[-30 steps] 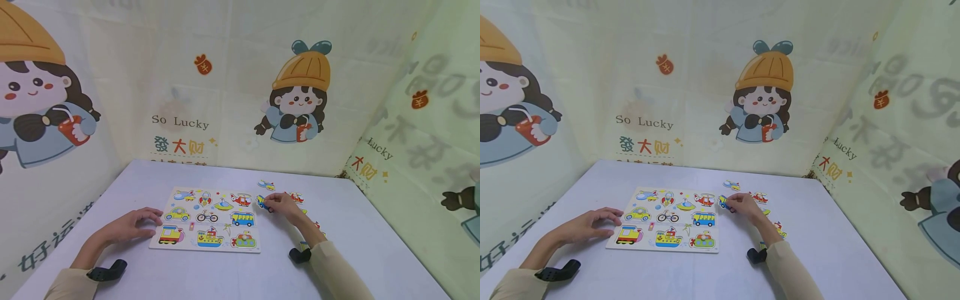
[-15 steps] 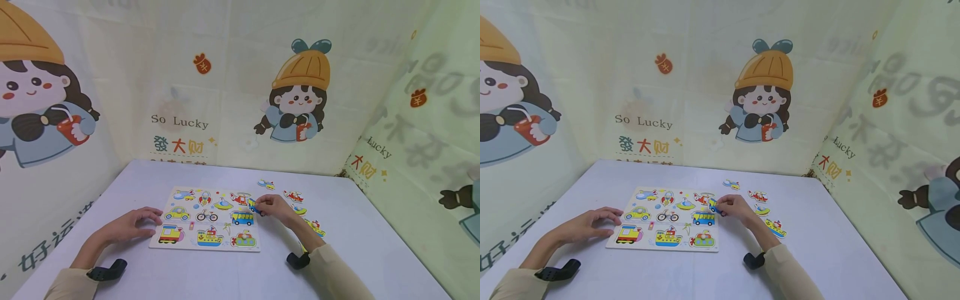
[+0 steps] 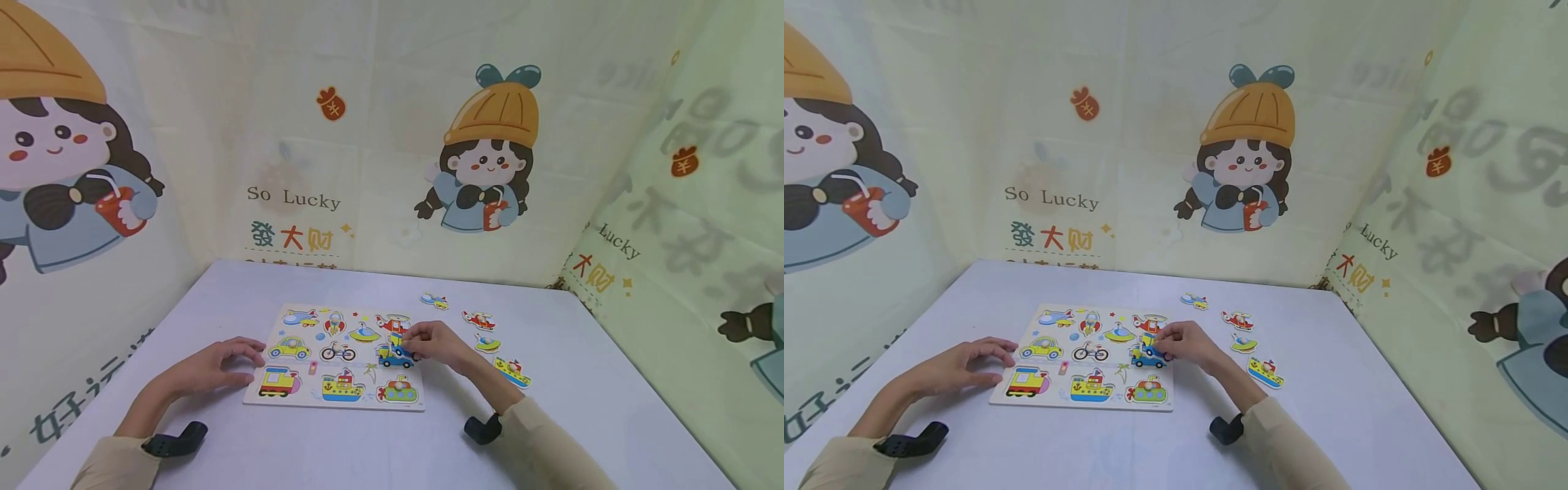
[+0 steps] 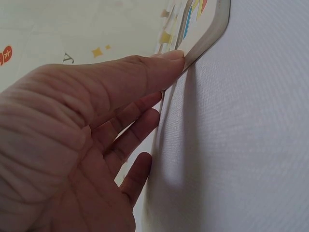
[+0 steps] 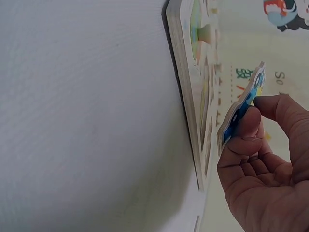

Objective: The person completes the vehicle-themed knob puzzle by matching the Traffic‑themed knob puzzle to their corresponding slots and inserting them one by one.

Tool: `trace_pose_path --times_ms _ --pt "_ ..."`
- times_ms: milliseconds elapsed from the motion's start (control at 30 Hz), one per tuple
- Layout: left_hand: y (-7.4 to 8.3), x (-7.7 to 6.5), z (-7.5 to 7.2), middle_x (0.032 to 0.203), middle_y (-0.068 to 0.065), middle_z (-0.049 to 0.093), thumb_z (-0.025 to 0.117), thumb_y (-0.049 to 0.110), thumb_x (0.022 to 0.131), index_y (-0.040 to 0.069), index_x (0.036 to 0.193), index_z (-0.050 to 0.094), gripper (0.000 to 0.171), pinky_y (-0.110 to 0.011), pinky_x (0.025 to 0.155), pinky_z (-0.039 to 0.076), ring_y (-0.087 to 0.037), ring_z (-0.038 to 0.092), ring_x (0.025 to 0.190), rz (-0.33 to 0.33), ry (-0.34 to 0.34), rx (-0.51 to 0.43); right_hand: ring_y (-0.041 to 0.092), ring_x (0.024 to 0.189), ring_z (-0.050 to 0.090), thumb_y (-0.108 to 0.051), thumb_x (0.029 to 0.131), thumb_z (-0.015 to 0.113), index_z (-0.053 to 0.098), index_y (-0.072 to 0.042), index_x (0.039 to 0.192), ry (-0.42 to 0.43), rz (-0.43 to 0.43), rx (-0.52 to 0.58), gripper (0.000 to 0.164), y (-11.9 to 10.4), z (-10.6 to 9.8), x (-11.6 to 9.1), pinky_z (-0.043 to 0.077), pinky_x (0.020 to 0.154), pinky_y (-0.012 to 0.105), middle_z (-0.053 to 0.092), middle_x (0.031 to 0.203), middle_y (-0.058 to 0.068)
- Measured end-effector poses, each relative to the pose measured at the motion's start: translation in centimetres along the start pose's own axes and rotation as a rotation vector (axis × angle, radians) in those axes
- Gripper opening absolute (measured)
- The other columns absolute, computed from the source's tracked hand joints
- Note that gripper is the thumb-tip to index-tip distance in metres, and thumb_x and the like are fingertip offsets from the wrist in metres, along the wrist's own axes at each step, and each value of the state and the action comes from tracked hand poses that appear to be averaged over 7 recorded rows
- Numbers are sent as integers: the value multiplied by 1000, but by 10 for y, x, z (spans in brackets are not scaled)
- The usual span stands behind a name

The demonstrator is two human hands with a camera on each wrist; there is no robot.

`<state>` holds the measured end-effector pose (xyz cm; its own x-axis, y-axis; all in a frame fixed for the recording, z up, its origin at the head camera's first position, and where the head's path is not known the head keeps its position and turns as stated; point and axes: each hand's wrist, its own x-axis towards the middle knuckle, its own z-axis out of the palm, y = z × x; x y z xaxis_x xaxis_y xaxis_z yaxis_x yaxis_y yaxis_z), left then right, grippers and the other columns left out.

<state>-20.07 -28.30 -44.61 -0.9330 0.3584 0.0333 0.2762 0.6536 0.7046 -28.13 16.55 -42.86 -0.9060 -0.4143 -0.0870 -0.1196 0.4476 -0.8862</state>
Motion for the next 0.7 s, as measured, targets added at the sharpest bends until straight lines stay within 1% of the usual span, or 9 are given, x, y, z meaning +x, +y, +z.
trace_pose_path --times_ms 300,533,700 --pt "-2 1 1 144 -20 56 82 19 86 16 107 72 24 -73 111 31 -52 38 140 -17 -1 -18 14 72 62 -19 93 76 72 -6 98 -25 -14 -92 14 -7 10 7 54 69 24 70 83 0" --pt "-3 0 1 143 -21 56 83 20 86 16 108 72 25 -73 110 32 -52 38 140 -7 -1 -17 11 68 60 -18 91 78 73 -7 94 -10 -3 -184 13 -12 17 11 49 64 22 69 79 -2" --pt "-3 0 1 143 -20 56 83 20 85 17 108 72 25 -72 111 32 -51 39 140 -3 4 -15 11 67 59 -15 91 77 72 -6 92 -10 2 -226 10 -14 20 13 47 62 22 68 78 -2"
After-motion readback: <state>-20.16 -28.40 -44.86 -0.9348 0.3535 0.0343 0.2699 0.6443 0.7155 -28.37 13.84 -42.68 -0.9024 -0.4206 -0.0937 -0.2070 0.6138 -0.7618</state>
